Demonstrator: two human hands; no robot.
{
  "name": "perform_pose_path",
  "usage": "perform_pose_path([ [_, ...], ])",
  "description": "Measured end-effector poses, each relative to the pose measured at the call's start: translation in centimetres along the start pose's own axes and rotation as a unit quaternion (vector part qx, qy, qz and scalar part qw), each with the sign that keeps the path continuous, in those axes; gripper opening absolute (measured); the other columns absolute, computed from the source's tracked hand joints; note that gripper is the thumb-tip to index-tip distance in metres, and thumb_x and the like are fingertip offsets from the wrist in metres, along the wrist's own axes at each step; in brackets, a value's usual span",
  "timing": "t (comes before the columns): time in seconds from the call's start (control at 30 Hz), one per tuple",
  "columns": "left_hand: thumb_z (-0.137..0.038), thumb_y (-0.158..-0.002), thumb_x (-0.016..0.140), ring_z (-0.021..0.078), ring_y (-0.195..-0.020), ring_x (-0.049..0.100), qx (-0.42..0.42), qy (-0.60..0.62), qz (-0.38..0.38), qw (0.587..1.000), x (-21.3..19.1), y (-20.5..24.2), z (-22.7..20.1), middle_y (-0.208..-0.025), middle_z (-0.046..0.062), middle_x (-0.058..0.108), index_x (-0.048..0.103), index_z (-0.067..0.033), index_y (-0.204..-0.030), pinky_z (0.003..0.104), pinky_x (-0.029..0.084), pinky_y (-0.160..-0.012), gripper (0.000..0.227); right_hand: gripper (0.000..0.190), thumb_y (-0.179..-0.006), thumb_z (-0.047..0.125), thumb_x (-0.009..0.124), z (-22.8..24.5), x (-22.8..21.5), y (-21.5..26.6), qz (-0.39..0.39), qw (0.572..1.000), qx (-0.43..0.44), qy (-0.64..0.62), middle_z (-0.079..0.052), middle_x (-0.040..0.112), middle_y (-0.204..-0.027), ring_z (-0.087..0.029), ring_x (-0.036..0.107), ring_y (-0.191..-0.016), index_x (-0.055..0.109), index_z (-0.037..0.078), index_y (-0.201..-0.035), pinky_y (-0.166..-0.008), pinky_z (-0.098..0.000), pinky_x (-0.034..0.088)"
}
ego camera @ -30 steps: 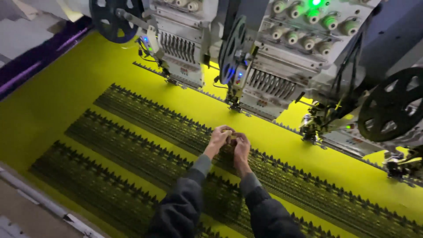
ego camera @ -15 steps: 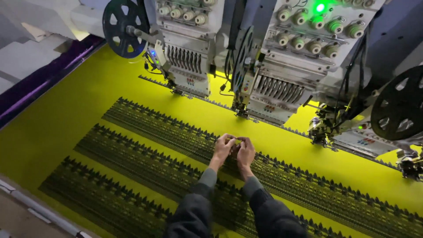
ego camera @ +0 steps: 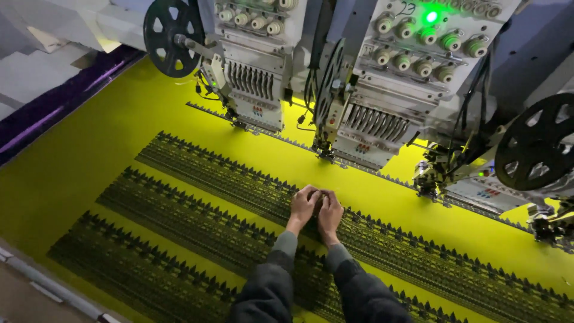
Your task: Inspecting and adjusting threads on a multi-head industrial embroidery machine while it processes fabric.
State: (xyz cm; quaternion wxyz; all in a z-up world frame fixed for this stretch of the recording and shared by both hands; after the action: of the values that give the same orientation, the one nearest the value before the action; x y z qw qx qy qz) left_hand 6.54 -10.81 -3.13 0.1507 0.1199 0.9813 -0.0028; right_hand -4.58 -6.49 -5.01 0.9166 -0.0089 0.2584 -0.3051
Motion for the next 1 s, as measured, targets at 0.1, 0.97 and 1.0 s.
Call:
perform_pose_path([
  [0.1,-0.027,-0.105,0.062,0.0378,-0.099,0.073,0.029,-0.015,-0.009,0.999,1.0,-0.6,1.4,-0.103,0.013,0.076,0.073,-0.0128,-0.111,0.048,0.058,-0.086,0.019,0.033,-0.102,0.014,0.048,-0.3,-0.1,0.1,-0.011,0.999,0.004,-0.03,-0.009,0.077,-0.094,-0.036,0.073,-0.089,0.075,0.027,-0.112,-0.085,-0.0485,0.057],
  [0.97,-0.024,-0.102,0.061,0.0278,-0.082,0.073,0.033,0.035,-0.161,0.986,-11.0,-4.6,4.5,-0.078,0.011,0.072,0.074,-0.0109,-0.099,0.041,0.057,-0.077,0.019,0.03,-0.095,0.011,0.056,6.3,12.3,-3.7,0.198,0.979,-0.019,-0.051,-0.014,0.077,-0.098,-0.043,0.071,-0.1,0.077,0.023,-0.113,-0.09,-0.0548,0.054],
  [1.0,-0.024,-0.102,0.061,0.0237,-0.078,0.072,0.027,0.027,-0.168,0.985,-12.2,-5.3,5.3,-0.073,0.008,0.07,0.074,-0.011,-0.098,0.04,0.056,-0.076,0.019,0.029,-0.096,0.013,0.056,6.0,14.0,-4.0,0.214,0.976,-0.023,-0.046,-0.013,0.077,-0.096,-0.042,0.071,-0.101,0.077,0.025,-0.113,-0.091,-0.0544,0.054],
])
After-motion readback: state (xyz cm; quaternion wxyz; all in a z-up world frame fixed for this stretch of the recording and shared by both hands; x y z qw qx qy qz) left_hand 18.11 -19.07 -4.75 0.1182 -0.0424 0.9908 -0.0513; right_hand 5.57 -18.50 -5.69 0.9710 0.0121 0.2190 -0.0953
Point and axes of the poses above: each hand's wrist, its own y-axis away from the middle knuckle, its own x-axis out of the palm, z = x × y, the point moved 3 cm from there along -y, towards the middle knuckle
